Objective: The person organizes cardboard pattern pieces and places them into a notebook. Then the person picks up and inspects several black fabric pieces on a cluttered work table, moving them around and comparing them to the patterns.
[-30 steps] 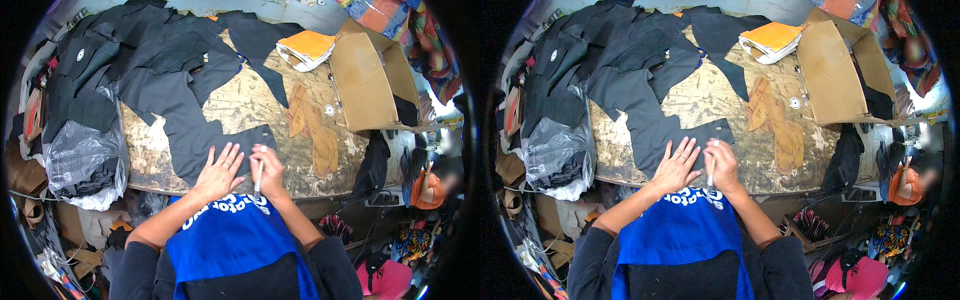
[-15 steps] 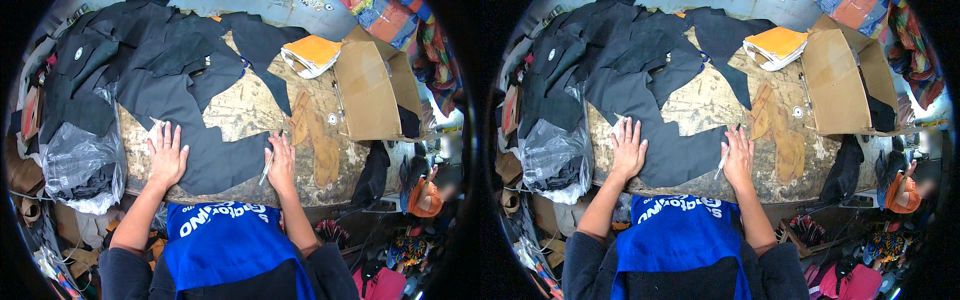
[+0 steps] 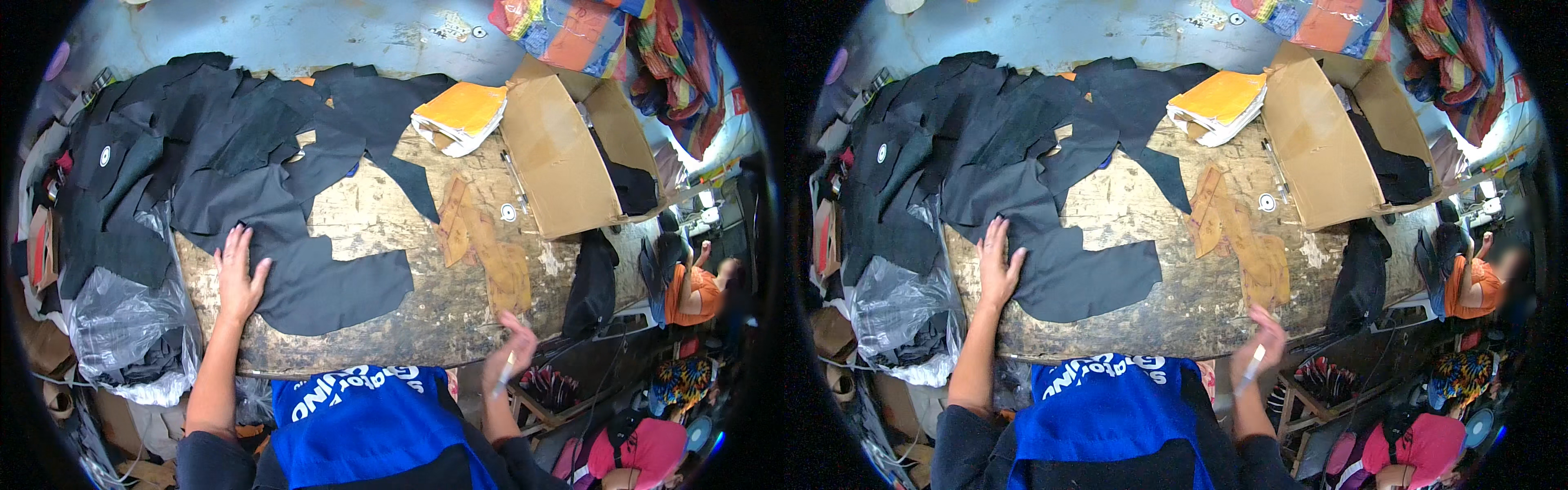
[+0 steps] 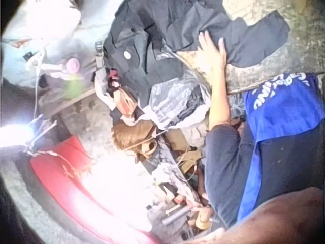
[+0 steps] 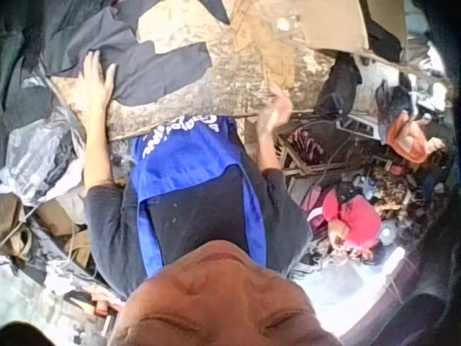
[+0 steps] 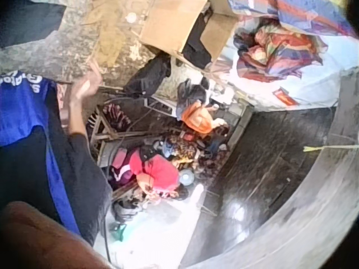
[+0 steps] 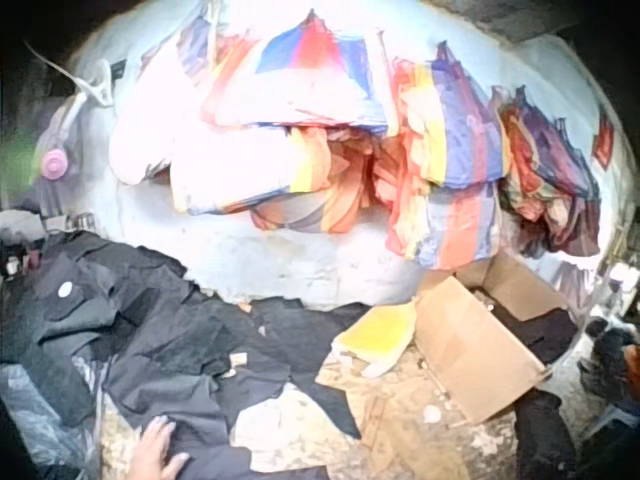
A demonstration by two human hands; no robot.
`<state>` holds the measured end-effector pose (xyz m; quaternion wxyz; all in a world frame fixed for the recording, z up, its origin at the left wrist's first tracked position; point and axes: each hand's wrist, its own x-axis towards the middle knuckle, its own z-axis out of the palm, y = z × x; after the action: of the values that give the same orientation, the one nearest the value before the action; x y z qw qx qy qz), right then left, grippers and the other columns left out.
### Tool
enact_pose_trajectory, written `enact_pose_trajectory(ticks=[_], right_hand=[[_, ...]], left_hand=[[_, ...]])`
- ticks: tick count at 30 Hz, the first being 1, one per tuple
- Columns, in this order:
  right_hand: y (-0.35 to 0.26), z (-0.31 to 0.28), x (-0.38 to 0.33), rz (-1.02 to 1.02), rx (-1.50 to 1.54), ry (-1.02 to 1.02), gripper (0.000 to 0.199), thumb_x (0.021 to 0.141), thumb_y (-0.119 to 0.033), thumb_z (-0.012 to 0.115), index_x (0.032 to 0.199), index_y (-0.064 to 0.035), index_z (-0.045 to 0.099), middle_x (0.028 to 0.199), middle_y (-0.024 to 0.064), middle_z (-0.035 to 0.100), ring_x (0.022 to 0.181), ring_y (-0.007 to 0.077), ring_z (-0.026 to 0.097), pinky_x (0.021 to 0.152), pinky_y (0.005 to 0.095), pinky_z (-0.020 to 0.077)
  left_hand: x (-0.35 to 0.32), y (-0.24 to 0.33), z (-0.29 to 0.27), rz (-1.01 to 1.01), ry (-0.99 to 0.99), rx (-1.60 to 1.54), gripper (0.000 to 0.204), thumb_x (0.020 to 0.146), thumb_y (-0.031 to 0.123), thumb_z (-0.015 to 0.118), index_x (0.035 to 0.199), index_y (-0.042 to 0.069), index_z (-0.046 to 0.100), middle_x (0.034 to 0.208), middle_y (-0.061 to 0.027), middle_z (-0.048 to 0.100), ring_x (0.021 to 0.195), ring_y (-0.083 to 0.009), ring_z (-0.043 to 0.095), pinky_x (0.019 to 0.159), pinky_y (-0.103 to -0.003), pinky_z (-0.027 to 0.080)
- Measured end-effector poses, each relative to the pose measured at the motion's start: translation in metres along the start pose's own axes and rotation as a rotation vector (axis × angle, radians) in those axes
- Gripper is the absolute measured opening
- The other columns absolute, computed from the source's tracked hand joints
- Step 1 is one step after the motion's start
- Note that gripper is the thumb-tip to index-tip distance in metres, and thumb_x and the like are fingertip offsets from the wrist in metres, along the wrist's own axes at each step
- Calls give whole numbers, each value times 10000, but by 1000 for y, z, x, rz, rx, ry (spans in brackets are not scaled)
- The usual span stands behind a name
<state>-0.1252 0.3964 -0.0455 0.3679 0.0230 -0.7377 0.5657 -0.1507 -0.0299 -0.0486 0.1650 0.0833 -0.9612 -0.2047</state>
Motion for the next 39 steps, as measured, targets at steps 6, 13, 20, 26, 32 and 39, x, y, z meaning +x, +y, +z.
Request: enact_pose_trajectory(ticks=[6,13,20,26,32,39], right_hand=[[56,-105,-68,886,-99,317,346,963,-376,398,1030,-39,437,890,168,614,739,247,623,667,349,499],[176,-12,-94,1483,327,211,322,960,-352,398,1025,-39,442,885,163,615,722,243,619,650,344,495],[190,10,-78,1549,424,301,298,958,-327,397,1020,-40,448,881,158,616,706,239,615,632,338,491],[158,-36,-100,1578,399,328,278,956,-306,397,1016,-41,453,877,153,616,692,235,612,617,334,488],[192,4,-87,1599,451,307,258,954,-285,397,1012,-42,458,873,149,617,678,232,609,602,329,484],[193,-1,-84,1619,429,281,235,951,-261,396,1007,-43,464,869,143,618,661,227,605,585,323,480]], left_hand=[[-25,-18,8,-238,484,-468,369,835,63,587,1186,-27,518,1215,-183,533,1107,-274,522,949,-338,387],[-35,-16,7,-195,377,-348,348,817,92,601,1141,-18,540,1119,-191,575,1040,-316,544,916,-365,402],[-31,-10,5,-259,339,-261,379,813,111,605,1158,-26,531,1131,-190,570,1059,-322,535,936,-374,389],[-27,-8,5,-231,298,-152,405,803,103,613,1171,-37,520,1149,-200,561,1072,-321,529,946,-371,384],[-24,-3,6,-219,314,-148,414,785,56,615,1170,-54,509,1132,-206,561,1055,-322,542,941,-366,393],[-26,-8,8,-220,319,-142,447,788,90,621,1193,-51,496,1143,-224,562,1066,-336,540,946,-374,392]])
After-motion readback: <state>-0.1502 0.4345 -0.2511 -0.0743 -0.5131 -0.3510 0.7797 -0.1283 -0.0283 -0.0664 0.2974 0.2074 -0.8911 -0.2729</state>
